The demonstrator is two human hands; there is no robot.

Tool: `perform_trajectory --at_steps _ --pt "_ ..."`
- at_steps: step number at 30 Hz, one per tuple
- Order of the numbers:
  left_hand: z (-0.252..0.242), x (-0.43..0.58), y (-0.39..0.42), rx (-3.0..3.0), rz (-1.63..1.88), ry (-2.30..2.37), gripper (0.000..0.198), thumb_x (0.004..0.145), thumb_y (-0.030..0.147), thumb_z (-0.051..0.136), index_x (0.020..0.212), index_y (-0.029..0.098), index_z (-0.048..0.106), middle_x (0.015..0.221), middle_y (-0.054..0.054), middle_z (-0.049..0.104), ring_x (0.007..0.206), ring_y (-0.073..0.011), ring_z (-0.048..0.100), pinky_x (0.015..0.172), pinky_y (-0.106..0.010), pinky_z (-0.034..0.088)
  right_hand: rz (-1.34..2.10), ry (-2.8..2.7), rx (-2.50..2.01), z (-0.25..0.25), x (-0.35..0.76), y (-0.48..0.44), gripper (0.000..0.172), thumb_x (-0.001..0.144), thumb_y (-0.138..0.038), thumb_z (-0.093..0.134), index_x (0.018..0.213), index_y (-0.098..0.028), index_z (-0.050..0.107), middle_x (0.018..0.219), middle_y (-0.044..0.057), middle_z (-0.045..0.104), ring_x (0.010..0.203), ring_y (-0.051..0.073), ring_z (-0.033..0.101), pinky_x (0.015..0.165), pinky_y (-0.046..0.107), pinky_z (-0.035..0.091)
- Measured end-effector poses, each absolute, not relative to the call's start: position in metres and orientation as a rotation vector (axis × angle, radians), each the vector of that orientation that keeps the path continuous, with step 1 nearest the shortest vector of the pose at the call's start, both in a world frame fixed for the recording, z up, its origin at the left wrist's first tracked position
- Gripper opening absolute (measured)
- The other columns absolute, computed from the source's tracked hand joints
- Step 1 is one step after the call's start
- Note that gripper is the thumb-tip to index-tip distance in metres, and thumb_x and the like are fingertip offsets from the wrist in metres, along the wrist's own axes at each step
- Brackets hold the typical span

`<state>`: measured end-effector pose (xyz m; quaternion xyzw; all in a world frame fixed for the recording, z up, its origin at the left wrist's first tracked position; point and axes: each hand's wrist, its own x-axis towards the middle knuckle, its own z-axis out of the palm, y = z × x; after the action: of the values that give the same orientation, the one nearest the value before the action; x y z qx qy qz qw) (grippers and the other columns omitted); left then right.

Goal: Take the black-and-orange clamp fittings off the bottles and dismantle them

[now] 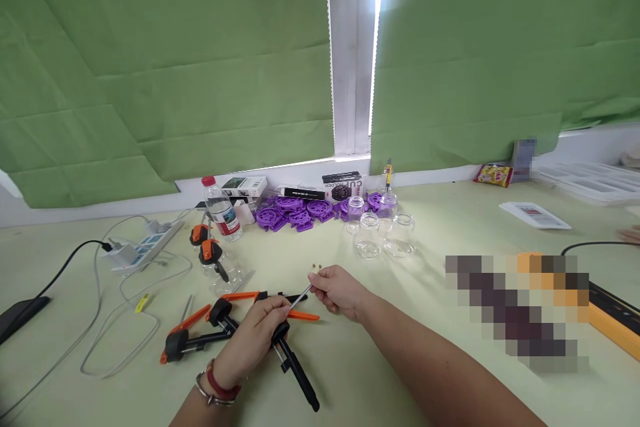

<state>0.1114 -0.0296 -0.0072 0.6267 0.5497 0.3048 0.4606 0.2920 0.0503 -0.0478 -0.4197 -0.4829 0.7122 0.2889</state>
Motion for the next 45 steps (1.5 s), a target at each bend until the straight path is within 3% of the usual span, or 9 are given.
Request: perform_trajectory --at_steps 4,8,10,14,20,28,34,39,45 --pt "-0.008 0.111 -0.030 1.537 0.755 1.354 0.024 0.083 0.032 0.039 0.067 0.018 0.051 0.060 0.003 0.041 0.058 -0.0129 0.037 0.053 -0.024 0.028 1.924 -1.243 -0.957 -0.047 0.292 0.049 0.033 0.067 -0.043 0.072 0.076 -0.014 0.058 0.052 -0.006 0.048 0.043 0.005 0.038 0.041 0.019 0.031" --pt "-0.007 0.112 -0.030 1.506 0.749 1.351 0.023 0.083 0.032 0.040 0.068 0.018 0.050 0.059 0.004 0.039 0.057 -0.0125 0.037 0.053 -0.024 0.028 1.920 -1.219 -1.075 -0.049 0.291 0.051 0.039 0.071 -0.052 0.066 0.065 -0.016 0.053 0.047 -0.007 0.044 0.037 0.004 0.029 0.036 0.019 0.021" --pt "-0.006 0.112 -0.030 1.505 0.747 1.352 0.023 0.083 0.032 0.040 0.067 0.018 0.050 0.059 0.004 0.039 0.057 -0.0122 0.036 0.053 -0.024 0.028 1.899 -1.234 -1.026 -0.052 0.291 0.052 0.036 0.068 -0.048 0.070 0.066 -0.016 0.054 0.046 -0.007 0.043 0.038 0.004 0.031 0.038 0.020 0.025" --pt "-0.005 0.112 -0.030 1.449 0.753 1.330 0.024 0.082 0.034 0.042 0.067 0.017 0.050 0.057 0.004 0.040 0.055 -0.0115 0.038 0.051 -0.023 0.029 1.846 -1.235 -0.896 -0.055 0.295 0.054 0.029 0.064 -0.036 0.076 0.076 -0.014 0.062 0.055 -0.004 0.052 0.048 0.007 0.046 0.051 0.022 0.037" --pt "-0.003 0.110 -0.032 1.202 0.774 1.272 0.021 0.081 0.037 0.042 0.074 0.019 0.050 0.054 0.004 0.045 0.044 -0.0095 0.036 0.039 -0.020 0.024 1.850 -1.171 -0.740 -0.056 0.300 0.055 0.026 0.062 -0.025 0.078 0.083 -0.016 0.067 0.082 0.001 0.063 0.065 0.009 0.056 0.070 0.028 0.045" --pt "-0.003 0.110 -0.034 1.141 0.793 1.252 0.020 0.080 0.038 0.044 0.074 0.019 0.050 0.051 0.004 0.047 0.039 -0.0084 0.033 0.034 -0.018 0.020 1.803 -1.110 -0.815 -0.051 0.296 0.054 0.026 0.062 -0.030 0.078 0.078 -0.015 0.066 0.072 0.001 0.065 0.058 0.010 0.058 0.064 0.029 0.046" --pt "0.000 0.102 -0.034 1.209 0.835 1.297 0.025 0.082 0.041 0.042 0.074 0.019 0.050 0.052 0.003 0.049 0.041 -0.0096 0.036 0.036 -0.020 0.023 1.459 -1.298 -0.870 -0.053 0.301 0.064 0.020 0.065 -0.028 0.072 0.080 -0.017 0.064 0.075 0.002 0.066 0.068 0.013 0.060 0.072 0.031 0.047" --pt "0.005 0.069 -0.039 1.552 1.037 1.696 0.030 0.085 0.046 0.041 0.076 0.019 0.052 0.061 0.003 0.048 0.056 -0.0137 0.047 0.051 -0.023 0.037 0.875 -1.797 -1.265 -0.061 0.301 0.072 0.012 0.074 -0.022 0.056 0.078 -0.020 0.067 0.079 0.003 0.069 0.075 0.018 0.060 0.073 0.031 0.044" --pt "0.003 0.039 -0.039 1.726 0.722 2.072 0.032 0.089 0.042 0.030 0.071 0.021 0.047 0.057 0.002 0.047 0.056 -0.0172 0.050 0.056 -0.027 0.037 0.618 -2.060 -1.335 -0.067 0.292 0.071 0.018 0.078 -0.018 0.048 0.077 -0.021 0.065 0.078 0.002 0.068 0.077 0.017 0.059 0.071 0.028 0.041"
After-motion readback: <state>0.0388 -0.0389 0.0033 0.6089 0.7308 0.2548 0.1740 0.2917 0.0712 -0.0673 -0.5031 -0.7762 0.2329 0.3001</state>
